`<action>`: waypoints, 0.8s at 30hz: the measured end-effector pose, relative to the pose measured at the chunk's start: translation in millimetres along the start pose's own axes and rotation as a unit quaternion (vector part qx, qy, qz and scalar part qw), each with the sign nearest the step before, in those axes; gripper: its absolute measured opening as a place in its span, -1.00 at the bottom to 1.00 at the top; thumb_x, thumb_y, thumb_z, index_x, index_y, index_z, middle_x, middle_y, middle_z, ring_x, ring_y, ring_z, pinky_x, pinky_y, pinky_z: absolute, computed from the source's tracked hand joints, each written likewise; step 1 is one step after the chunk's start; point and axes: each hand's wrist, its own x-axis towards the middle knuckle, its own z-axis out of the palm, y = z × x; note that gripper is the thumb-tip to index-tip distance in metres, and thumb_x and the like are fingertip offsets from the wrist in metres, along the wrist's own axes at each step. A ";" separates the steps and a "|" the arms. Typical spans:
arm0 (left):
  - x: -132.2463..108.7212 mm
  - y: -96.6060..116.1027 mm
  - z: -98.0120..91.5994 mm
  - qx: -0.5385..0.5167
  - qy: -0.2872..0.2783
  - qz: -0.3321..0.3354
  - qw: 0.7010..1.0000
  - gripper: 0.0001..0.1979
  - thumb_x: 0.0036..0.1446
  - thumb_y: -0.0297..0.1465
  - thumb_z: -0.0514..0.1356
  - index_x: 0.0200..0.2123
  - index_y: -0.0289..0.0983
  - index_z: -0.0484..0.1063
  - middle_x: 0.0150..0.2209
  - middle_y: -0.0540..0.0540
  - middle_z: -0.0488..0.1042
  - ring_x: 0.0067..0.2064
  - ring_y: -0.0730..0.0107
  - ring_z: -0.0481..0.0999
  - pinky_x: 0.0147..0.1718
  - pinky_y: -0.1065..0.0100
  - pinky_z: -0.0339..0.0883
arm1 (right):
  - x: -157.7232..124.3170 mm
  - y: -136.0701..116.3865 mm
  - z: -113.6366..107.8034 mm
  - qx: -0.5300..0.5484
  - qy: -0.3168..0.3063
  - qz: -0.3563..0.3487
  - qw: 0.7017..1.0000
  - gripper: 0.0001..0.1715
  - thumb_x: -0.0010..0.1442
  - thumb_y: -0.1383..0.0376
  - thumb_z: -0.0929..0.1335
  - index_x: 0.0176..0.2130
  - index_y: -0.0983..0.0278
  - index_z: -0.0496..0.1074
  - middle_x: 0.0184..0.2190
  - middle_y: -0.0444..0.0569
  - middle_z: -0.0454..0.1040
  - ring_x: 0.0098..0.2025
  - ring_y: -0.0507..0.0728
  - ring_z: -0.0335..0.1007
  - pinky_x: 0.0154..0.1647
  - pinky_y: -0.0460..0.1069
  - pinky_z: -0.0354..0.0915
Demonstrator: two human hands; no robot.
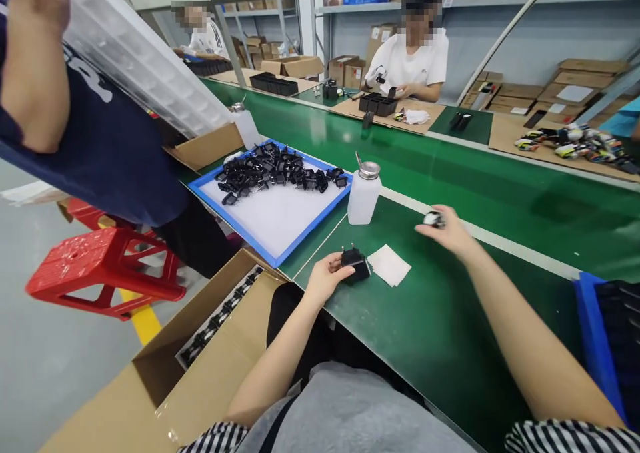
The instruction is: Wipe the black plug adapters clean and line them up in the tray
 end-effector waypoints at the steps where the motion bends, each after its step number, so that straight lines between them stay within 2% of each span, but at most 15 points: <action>1: -2.7 0.2 -0.8 0.028 0.009 0.012 0.999 -0.61 -0.27 -0.38 0.23 -0.27 -0.35 0.34 -0.29 -0.13 0.44 -0.26 0.35 0.42 -0.28 0.37 0.28 | -6.3 -13.0 14.2 -0.001 -0.038 -0.036 0.999 -0.40 -0.22 0.14 0.37 -0.17 0.28 0.18 -0.31 -0.02 0.31 -0.36 0.12 0.28 -0.36 0.05 0.25; 3: -7.4 0.3 -2.4 0.113 0.029 0.030 0.993 -0.63 -0.25 -0.40 0.22 -0.25 -0.30 0.34 -0.26 -0.09 0.43 -0.27 0.35 0.42 -0.24 0.34 0.27 | -20.9 -35.8 45.1 -0.002 -0.042 -0.091 0.995 -0.46 -0.19 0.12 0.34 -0.19 0.25 0.18 -0.30 -0.04 0.32 -0.29 0.15 0.27 -0.28 0.07 0.22; 5: -10.8 0.4 -4.2 0.195 0.039 0.036 0.979 -0.64 -0.21 -0.40 0.20 -0.23 -0.26 0.34 -0.23 -0.07 0.42 -0.29 0.35 0.42 -0.23 0.31 0.27 | -34.1 -50.9 71.3 -0.025 -0.049 -0.111 0.992 -0.45 -0.17 0.11 0.32 -0.18 0.27 0.16 -0.28 -0.01 0.33 -0.24 0.18 0.25 -0.23 0.10 0.18; 7: -12.9 0.5 -6.8 0.235 0.035 0.033 0.971 -0.61 -0.20 -0.39 0.19 -0.19 -0.25 0.32 -0.20 -0.07 0.41 -0.26 0.34 0.42 -0.21 0.30 0.26 | -43.1 -58.1 85.6 -0.075 -0.082 -0.126 0.986 -0.41 -0.18 0.12 0.33 -0.15 0.31 0.16 -0.22 0.07 0.32 -0.16 0.24 0.21 -0.16 0.15 0.11; 10: -15.4 1.4 -12.5 0.247 0.025 0.049 0.967 -0.48 -0.24 -0.39 0.22 -0.10 -0.23 0.24 -0.12 -0.07 0.35 -0.15 0.33 0.36 -0.19 0.32 0.25 | -50.8 -62.7 81.4 -0.128 -0.076 -0.167 0.975 -0.33 -0.14 0.10 0.31 -0.06 0.35 0.12 -0.05 0.17 0.19 0.00 0.30 0.03 -0.07 0.20 0.00; 12: -17.1 3.3 -16.3 0.263 0.030 0.078 0.961 -0.53 -0.20 -0.38 0.20 -0.12 -0.21 0.26 -0.13 -0.05 0.36 -0.13 0.35 0.34 -0.19 0.34 0.24 | -55.6 -66.2 69.1 -0.111 -0.082 -0.190 0.972 -0.40 -0.05 0.10 0.24 -0.03 0.31 0.11 -0.04 0.13 0.18 -0.02 0.25 0.08 -0.10 0.15 0.07; 14: -18.3 7.7 -18.7 0.300 0.033 0.106 0.947 -0.69 -0.13 -0.38 0.15 -0.22 -0.23 0.35 -0.19 -0.05 0.39 -0.16 0.38 0.36 -0.18 0.37 0.23 | -60.8 -70.6 58.8 -0.082 -0.181 -0.211 0.957 -0.49 -0.02 0.12 0.22 -0.06 0.25 0.18 -0.15 0.04 0.29 -0.16 0.17 0.22 -0.20 0.07 0.17; 16: -18.3 15.2 -18.6 0.350 0.030 0.112 0.930 -0.77 -0.09 -0.38 0.12 -0.29 -0.25 0.40 -0.24 -0.06 0.42 -0.21 0.39 0.39 -0.20 0.39 0.23 | -64.4 -74.6 55.3 -0.070 -0.286 -0.226 0.929 -0.53 -0.05 0.15 0.26 -0.11 0.22 0.25 -0.25 -0.02 0.35 -0.29 0.11 0.29 -0.29 0.01 0.22; 17: -17.8 20.1 -17.6 0.381 0.026 0.104 0.918 -0.78 -0.10 -0.39 0.13 -0.30 -0.24 0.40 -0.26 -0.07 0.43 -0.23 0.37 0.39 -0.22 0.39 0.23 | -65.0 -76.2 56.1 -0.075 -0.309 -0.231 0.920 -0.55 -0.07 0.18 0.28 -0.13 0.22 0.28 -0.27 -0.04 0.36 -0.33 0.10 0.30 -0.31 0.00 0.23; 19: -15.5 31.2 -13.8 0.445 0.005 0.060 0.893 -0.80 -0.11 -0.40 0.13 -0.32 -0.23 0.42 -0.31 -0.10 0.44 -0.25 0.29 0.40 -0.25 0.34 0.24 | -63.6 -78.9 60.4 -0.094 -0.311 -0.239 0.915 -0.64 -0.08 0.23 0.29 -0.20 0.20 0.33 -0.31 -0.06 0.37 -0.36 0.09 0.30 -0.32 -0.01 0.23; 21: -11.3 42.3 -8.1 0.486 -0.018 0.008 0.874 -0.87 -0.14 -0.44 0.15 -0.44 -0.24 0.45 -0.42 -0.13 0.45 -0.28 0.20 0.41 -0.28 0.28 0.23 | -60.0 -82.2 64.7 -0.111 -0.317 -0.246 0.909 -0.74 -0.08 0.26 0.29 -0.29 0.19 0.38 -0.39 -0.08 0.39 -0.39 0.09 0.31 -0.34 -0.02 0.23; 23: -4.7 51.5 -1.5 0.490 -0.022 -0.025 0.871 -0.93 -0.24 -0.54 0.19 -0.61 -0.28 0.44 -0.55 -0.14 0.43 -0.31 0.13 0.42 -0.31 0.25 0.23 | -56.6 -86.5 66.6 -0.130 -0.335 -0.249 0.899 -0.77 -0.11 0.29 0.30 -0.33 0.21 0.40 -0.44 -0.08 0.39 -0.40 0.11 0.31 -0.37 -0.02 0.23; 24: -0.6 55.2 1.9 0.480 -0.016 -0.032 0.877 -0.90 -0.31 -0.59 0.21 -0.69 -0.29 0.41 -0.60 -0.14 0.42 -0.33 0.12 0.42 -0.32 0.25 0.24 | -55.5 -88.7 66.6 -0.140 -0.341 -0.249 0.896 -0.76 -0.12 0.30 0.30 -0.33 0.23 0.40 -0.44 -0.07 0.39 -0.40 0.12 0.31 -0.38 -0.02 0.23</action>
